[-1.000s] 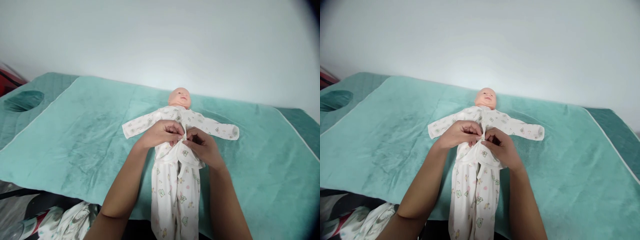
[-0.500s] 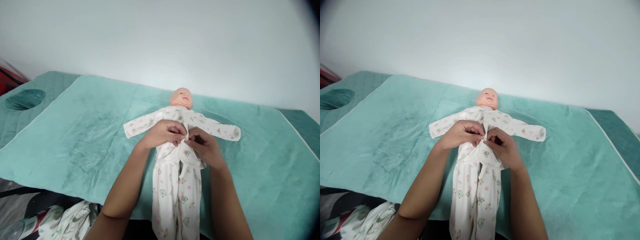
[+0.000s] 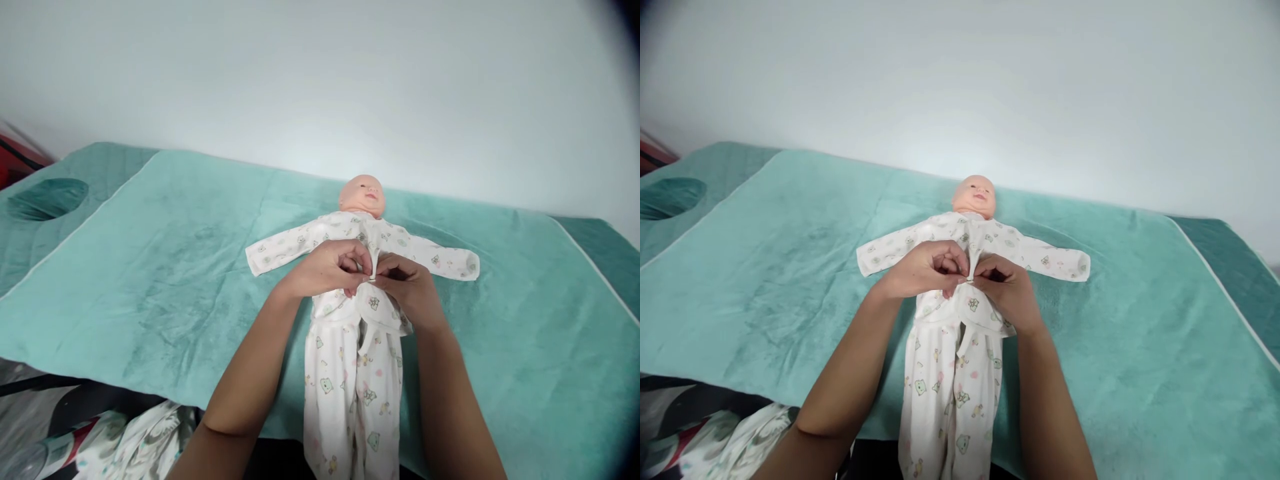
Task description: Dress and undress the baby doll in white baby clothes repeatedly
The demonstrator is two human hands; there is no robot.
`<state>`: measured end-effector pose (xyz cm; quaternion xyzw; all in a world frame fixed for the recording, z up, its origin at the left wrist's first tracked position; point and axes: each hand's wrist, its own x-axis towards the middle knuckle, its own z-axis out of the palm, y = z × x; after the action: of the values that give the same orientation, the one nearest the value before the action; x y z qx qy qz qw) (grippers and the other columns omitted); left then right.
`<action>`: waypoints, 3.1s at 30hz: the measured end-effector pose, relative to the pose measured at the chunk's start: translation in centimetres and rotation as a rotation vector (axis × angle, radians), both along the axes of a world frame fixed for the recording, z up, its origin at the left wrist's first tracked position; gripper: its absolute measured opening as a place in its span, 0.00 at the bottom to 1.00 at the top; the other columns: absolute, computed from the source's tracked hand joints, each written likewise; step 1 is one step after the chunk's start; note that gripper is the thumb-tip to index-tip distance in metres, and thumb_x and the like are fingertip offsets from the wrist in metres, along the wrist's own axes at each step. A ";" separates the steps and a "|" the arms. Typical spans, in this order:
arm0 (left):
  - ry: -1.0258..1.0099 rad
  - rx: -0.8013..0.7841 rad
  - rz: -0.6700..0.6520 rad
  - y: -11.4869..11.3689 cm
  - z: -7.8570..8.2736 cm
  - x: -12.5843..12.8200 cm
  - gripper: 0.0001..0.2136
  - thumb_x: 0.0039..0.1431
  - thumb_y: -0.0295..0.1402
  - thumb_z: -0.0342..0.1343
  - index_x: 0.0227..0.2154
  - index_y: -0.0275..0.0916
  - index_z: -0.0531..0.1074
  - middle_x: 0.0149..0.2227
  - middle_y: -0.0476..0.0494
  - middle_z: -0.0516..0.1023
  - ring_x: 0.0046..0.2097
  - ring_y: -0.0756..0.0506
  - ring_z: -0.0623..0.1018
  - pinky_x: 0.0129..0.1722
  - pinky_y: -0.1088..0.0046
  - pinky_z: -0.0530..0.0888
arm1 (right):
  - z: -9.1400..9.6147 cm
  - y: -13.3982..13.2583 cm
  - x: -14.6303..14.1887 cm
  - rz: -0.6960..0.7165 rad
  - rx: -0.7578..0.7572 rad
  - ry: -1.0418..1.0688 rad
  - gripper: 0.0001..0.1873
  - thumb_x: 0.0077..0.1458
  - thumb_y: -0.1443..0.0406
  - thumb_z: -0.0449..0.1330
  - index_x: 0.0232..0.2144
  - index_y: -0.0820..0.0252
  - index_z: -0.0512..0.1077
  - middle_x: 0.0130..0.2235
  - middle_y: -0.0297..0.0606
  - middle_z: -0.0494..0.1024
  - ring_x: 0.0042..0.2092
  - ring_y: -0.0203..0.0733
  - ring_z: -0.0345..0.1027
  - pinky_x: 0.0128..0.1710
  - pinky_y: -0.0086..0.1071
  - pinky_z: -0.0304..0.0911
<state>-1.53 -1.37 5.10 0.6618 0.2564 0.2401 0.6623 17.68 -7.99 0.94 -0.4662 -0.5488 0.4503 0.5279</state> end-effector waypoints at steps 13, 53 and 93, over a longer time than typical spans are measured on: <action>-0.021 0.148 -0.057 0.5 -0.2 -0.3 0.12 0.61 0.40 0.59 0.34 0.35 0.77 0.36 0.45 0.73 0.25 0.56 0.74 0.20 0.80 0.71 | 0.5 -0.4 -0.2 0.013 -0.042 0.034 0.11 0.49 0.62 0.71 0.33 0.54 0.74 0.29 0.31 0.69 0.30 0.35 0.59 0.28 0.31 0.54; 0.208 0.749 0.570 -13.2 -5.0 -3.9 0.08 0.65 0.36 0.54 0.33 0.41 0.75 0.38 0.44 0.78 0.43 0.44 0.77 0.47 0.62 0.73 | -4.3 -12.3 0.9 -0.180 0.212 -0.353 0.09 0.60 0.57 0.61 0.32 0.55 0.75 0.36 0.38 0.75 0.38 0.44 0.69 0.39 0.39 0.65; 1.030 0.896 0.841 -0.9 -9.0 -13.7 0.27 0.56 0.19 0.43 0.58 0.37 0.70 0.61 0.37 0.71 0.62 0.38 0.69 0.58 0.58 0.64 | -5.6 -6.5 8.3 -0.495 0.386 -1.021 0.17 0.62 0.61 0.54 0.52 0.60 0.69 0.62 0.52 0.65 0.64 0.56 0.56 0.62 0.52 0.55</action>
<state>-15.26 -2.27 -3.91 0.7404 0.6370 0.2141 -0.0139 25.96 -14.53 -4.65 -0.6334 -0.6799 -0.0749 0.3618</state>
